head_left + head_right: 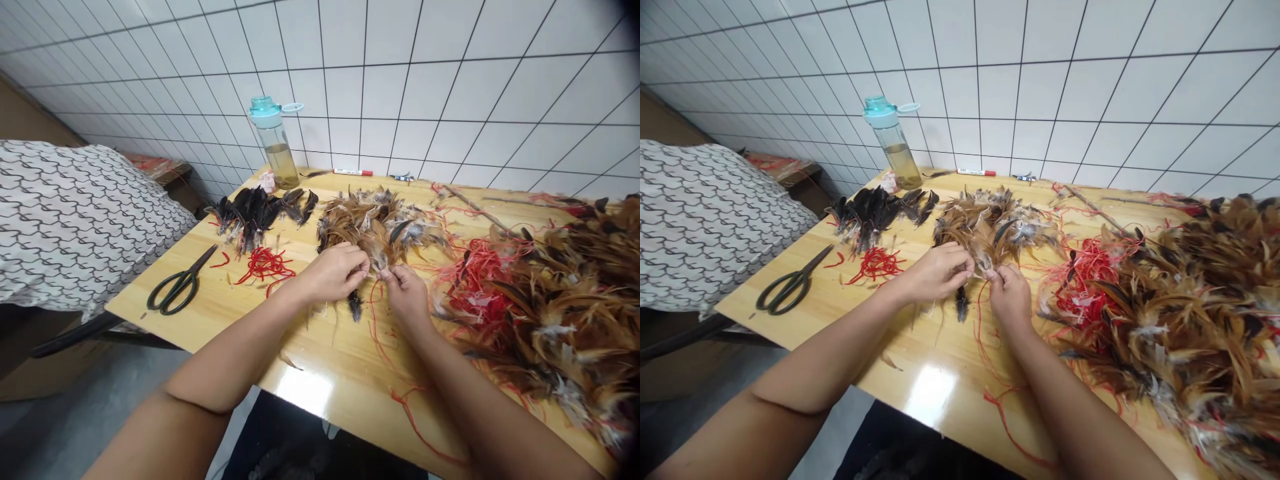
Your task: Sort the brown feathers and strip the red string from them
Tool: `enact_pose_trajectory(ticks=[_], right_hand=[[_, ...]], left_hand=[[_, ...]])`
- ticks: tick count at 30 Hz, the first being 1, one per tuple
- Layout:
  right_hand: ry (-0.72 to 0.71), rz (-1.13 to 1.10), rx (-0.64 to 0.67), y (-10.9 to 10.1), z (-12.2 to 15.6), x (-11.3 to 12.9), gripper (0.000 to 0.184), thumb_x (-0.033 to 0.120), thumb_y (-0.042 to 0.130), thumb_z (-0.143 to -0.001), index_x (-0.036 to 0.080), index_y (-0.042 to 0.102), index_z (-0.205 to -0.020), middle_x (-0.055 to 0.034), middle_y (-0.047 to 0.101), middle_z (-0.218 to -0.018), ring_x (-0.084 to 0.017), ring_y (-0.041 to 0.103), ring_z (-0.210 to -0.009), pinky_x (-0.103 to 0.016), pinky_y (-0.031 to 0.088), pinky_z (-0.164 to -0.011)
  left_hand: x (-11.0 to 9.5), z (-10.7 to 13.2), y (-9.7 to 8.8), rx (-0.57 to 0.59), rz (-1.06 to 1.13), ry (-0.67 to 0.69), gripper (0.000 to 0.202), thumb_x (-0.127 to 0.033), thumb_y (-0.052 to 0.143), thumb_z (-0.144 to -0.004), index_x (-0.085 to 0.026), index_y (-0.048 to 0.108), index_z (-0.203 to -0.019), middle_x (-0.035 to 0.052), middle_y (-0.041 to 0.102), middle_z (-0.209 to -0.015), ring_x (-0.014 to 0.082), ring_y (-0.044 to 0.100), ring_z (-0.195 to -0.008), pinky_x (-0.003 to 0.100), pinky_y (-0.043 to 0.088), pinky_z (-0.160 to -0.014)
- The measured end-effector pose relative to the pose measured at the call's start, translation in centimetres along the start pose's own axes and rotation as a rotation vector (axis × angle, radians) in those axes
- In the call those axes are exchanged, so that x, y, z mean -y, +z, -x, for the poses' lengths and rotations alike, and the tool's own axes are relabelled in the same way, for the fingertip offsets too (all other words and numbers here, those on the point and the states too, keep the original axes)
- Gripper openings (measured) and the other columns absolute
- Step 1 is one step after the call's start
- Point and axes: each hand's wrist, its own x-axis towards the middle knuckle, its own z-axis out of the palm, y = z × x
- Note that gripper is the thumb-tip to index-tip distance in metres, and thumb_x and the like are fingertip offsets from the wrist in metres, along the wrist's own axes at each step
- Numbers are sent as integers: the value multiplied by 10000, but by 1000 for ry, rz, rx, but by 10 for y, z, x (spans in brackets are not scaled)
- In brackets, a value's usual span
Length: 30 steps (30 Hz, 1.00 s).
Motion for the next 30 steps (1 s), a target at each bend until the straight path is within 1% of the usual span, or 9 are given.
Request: enact_pose_trajectory(ticks=[5,11,15,18,21,23,24,26,30], right_hand=[[-19,6,27,1,0,0,245,321,514,-829,220,589,-619,-31,537,-666,-189,516,-682,-322,375,-665],[-31,12,73,2,1,1,264,318,528,-828,215,587,-592,-31,533,-656,-180,500,-662,-318,367,-652],[-56,-32,96,4,0,1,269,335,552,-817,215,556,-576,-17,501,-633,-175,488,-644,-311,354,-629],[-68,-54,99,4,-1,0,260,339,554,-813,217,569,-584,-17,514,-639,-178,499,-662,-308,362,-639],[-49,-69,104,2,-3,-1,234,328,534,-807,214,604,-616,-20,540,-658,-177,506,-679,-305,377,-661],[-12,-90,94,0,-5,-1,233,337,517,-806,212,606,-631,-15,541,-655,-172,498,-669,-297,377,-655],[8,-102,86,-1,-6,-2,234,348,512,-808,212,605,-641,-13,542,-652,-170,494,-665,-294,375,-650],[39,-122,58,-2,-8,-3,237,367,512,-806,211,599,-650,-11,547,-646,-171,493,-665,-291,370,-647],[59,-161,31,-2,-11,-6,249,380,507,-811,207,590,-652,-18,582,-669,-176,506,-679,-300,378,-673]], left_hand=[[-2,-1,2,-15,-23,-4,143,-192,443,-886,-165,574,-836,52,616,-829,169,526,-808,297,418,-781],[-2,-1,6,-83,-43,2,152,-206,437,-903,-162,561,-826,60,636,-844,172,526,-805,307,417,-793],[-1,-1,9,-73,-61,9,176,-223,435,-917,-160,565,-817,62,632,-820,173,530,-794,312,418,-797],[0,-1,11,-111,-39,11,169,-227,442,-925,-166,570,-834,60,638,-846,172,538,-818,310,421,-808],[1,-1,6,-203,-15,-7,124,-231,472,-917,-167,574,-891,65,641,-897,179,548,-888,317,427,-845],[4,0,-2,-260,-17,-49,101,-232,498,-899,-166,574,-902,67,635,-906,180,551,-897,317,431,-841],[5,0,-8,-262,-21,-79,92,-233,513,-887,-166,575,-883,63,632,-888,177,553,-881,310,432,-822],[8,3,-21,-184,-20,-147,88,-235,544,-863,-168,583,-823,43,625,-826,163,555,-815,286,424,-756],[8,14,-45,206,21,-273,45,-206,607,-796,-177,629,-770,2,641,-748,131,562,-685,246,388,-635]])
